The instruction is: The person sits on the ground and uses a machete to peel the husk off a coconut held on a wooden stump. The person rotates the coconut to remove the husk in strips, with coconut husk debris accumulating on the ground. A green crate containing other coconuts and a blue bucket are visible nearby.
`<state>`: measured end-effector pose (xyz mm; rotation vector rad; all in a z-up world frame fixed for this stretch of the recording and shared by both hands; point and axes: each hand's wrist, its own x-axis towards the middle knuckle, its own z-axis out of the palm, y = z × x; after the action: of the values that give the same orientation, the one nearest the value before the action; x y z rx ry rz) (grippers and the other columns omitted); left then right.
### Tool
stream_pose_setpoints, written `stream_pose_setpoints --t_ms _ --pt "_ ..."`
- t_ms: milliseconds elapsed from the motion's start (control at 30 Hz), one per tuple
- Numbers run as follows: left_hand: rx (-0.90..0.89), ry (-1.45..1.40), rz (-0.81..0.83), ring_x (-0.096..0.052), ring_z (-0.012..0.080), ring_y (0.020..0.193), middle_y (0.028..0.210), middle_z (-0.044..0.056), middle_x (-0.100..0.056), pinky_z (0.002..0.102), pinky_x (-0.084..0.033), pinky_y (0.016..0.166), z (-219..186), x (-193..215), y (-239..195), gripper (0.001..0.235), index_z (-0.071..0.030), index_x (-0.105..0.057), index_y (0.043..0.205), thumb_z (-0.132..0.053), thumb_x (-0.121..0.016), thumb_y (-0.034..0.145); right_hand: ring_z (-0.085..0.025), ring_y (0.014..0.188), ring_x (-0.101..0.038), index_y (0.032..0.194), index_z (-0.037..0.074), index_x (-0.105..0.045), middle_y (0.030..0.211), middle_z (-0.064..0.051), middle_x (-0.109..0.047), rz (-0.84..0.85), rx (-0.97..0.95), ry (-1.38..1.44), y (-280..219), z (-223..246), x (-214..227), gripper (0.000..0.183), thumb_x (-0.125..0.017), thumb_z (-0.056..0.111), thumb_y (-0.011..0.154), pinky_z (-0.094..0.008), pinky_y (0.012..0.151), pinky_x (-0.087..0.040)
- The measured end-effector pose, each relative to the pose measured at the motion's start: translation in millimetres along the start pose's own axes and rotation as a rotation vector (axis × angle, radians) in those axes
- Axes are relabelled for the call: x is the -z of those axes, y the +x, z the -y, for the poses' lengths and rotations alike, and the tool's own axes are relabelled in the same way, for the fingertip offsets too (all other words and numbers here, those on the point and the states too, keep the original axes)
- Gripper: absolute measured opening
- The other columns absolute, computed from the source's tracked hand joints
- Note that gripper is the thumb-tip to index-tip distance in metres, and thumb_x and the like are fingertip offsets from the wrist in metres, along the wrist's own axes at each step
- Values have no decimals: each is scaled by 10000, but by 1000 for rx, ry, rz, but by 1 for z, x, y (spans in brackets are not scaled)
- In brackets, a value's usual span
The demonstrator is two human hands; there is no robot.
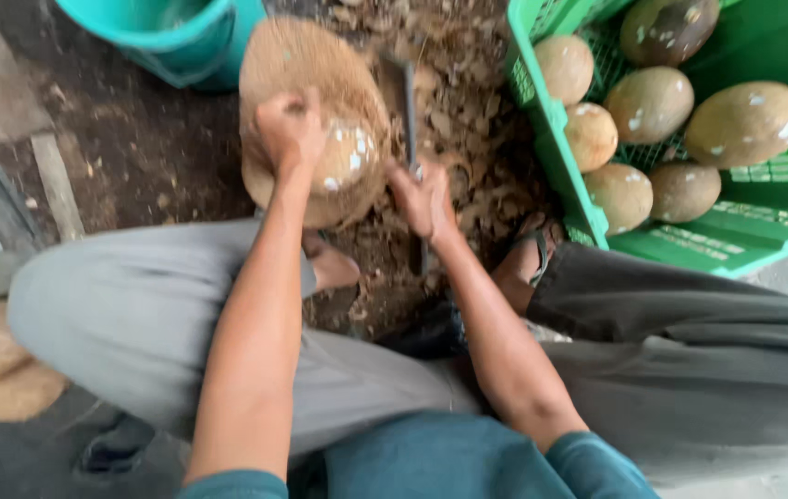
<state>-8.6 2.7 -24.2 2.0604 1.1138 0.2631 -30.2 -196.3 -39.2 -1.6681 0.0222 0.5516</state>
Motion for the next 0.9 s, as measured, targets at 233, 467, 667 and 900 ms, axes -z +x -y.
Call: stream_pose_setpoints --t_ms 233,467,667,900 --pt "-64 -21 -53 -733 286 898 848 85 -764 382 -541 809 -3 3 -3 318 -149 -782 779 -449 -679 803 -110 376 -367 539 128 -484 393 -38 -449 61 203 45 -7 6 -3 519 -644 251 1017 -298 457 -372" --pt "-53 7 -124 -732 282 867 807 10 -767 373 -565 773 -19 12 2 316 -240 -791 739 -536 -681 755 -104 469 -409 622 113 -559 450 -27 -436 -64 281 -19 13 16 -8 398 -713 250 962 -257 495 -346" --pt "-55 -3 -132 -730 305 889 833 46 -766 401 -554 775 -23 9 -12 316 -210 -790 778 -511 -694 768 -173 429 -383 574 89 -496 430 -81 -413 -10 134 -66 -8 26 0 442 -683 264 934 -355 495 -368" --pt "-43 -3 -122 -720 304 925 869 50 -770 406 -552 821 -32 8 -7 301 -198 -792 789 -483 -693 791 -106 417 -451 584 151 -506 422 -21 -482 -91 248 76 10 41 4 458 -659 283 995 -251 494 -393"
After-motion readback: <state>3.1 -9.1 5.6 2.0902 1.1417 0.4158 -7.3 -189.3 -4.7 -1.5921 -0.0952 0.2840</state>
